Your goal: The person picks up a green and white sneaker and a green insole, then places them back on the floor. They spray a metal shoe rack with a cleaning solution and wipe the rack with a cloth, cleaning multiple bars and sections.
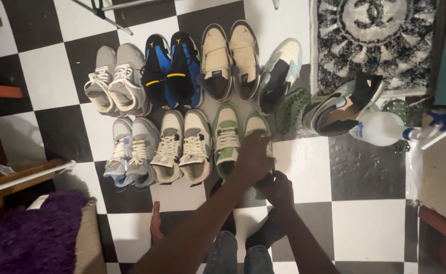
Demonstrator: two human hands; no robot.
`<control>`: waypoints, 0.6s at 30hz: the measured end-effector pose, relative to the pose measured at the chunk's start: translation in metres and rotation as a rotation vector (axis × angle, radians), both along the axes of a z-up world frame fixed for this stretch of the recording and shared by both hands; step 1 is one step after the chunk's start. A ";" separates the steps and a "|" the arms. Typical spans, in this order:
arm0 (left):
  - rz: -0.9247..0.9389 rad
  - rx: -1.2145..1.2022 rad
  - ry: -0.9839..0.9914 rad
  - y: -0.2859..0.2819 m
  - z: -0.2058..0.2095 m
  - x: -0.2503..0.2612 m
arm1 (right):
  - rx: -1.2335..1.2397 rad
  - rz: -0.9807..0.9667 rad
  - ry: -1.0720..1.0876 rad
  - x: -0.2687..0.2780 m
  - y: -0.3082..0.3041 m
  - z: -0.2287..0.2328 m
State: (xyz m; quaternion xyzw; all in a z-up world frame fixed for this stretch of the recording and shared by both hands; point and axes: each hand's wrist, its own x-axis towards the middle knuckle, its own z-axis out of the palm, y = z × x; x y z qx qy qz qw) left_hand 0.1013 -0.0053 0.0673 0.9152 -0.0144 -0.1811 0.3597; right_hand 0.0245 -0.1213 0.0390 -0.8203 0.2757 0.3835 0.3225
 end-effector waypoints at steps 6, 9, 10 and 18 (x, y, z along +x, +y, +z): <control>-0.039 0.055 -0.203 -0.010 -0.036 0.053 | -0.028 0.015 -0.051 -0.023 -0.013 -0.045; -0.135 0.233 -0.097 -0.008 -0.070 0.066 | -0.007 -0.033 -0.238 -0.055 -0.017 -0.087; -0.135 0.221 -0.093 -0.008 -0.087 0.068 | -0.018 -0.032 -0.233 -0.049 -0.014 -0.074; 0.099 0.021 -0.136 -0.018 -0.049 0.073 | -0.040 -0.033 -0.215 -0.043 0.003 -0.068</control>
